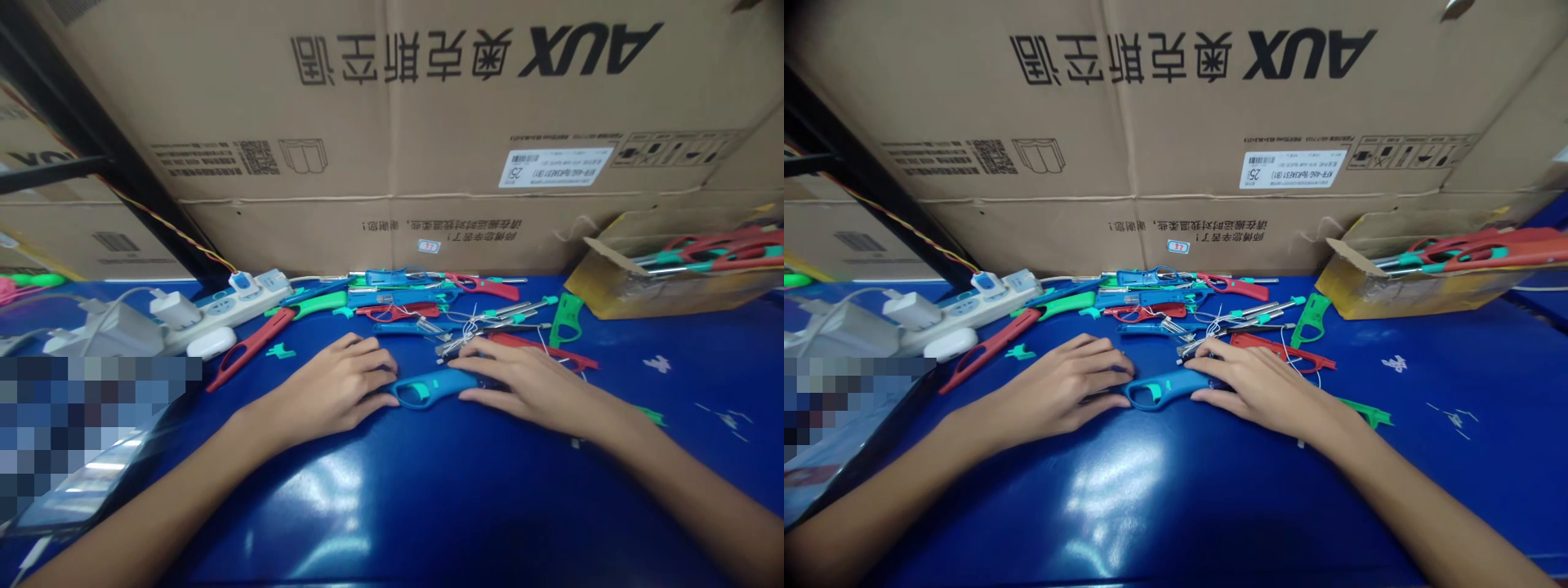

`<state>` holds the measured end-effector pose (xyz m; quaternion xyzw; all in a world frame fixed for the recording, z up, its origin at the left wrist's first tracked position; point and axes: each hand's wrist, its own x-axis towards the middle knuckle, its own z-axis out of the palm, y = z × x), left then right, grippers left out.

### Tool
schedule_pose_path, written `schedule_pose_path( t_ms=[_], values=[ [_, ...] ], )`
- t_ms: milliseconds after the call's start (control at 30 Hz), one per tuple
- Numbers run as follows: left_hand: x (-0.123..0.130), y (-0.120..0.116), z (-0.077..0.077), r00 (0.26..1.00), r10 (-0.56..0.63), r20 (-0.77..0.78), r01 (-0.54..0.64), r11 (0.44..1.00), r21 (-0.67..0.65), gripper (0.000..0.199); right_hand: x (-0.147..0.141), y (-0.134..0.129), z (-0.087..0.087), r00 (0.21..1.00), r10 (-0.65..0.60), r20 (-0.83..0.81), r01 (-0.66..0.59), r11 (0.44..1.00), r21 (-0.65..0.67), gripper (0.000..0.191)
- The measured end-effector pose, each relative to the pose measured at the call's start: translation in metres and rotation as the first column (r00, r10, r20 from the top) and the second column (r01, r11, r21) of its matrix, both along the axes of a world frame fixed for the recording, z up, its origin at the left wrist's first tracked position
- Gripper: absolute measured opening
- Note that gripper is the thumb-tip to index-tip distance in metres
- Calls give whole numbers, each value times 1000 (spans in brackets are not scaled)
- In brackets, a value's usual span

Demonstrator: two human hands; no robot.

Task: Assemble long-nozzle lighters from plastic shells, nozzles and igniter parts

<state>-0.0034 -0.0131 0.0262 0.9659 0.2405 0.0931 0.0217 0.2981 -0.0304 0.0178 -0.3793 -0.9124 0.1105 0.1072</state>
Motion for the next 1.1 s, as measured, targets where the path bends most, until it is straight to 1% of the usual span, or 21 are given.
schedule_pose_path(
  t_ms=[167,333,400,633,900,1100],
  values=[
    [1,-1,-1,1000,8,-4,-8,1000,-1,22,-1,-1,-1,1000,-19,-10,19,1000,-15,40],
    [1,-3,-8,999,26,-31,-23,997,77,23,-1,0,-2,1000,-8,-25,7,999,-43,39],
    [1,-2,-9,999,29,-30,-26,996,88,23,-1,0,-2,1000,-8,-16,7,999,-42,39],
    [0,-1,-5,999,17,-35,-16,999,38,22,-3,1,-3,1000,-15,-19,15,1000,-22,40],
    [2,-3,-4,999,21,-25,-21,999,24,24,-6,0,-1,998,-28,-51,25,997,-67,41],
    [3,-4,-2,1000,8,-8,-8,1000,5,28,-5,1,-2,996,-23,-89,16,997,-79,38]
  ],
)
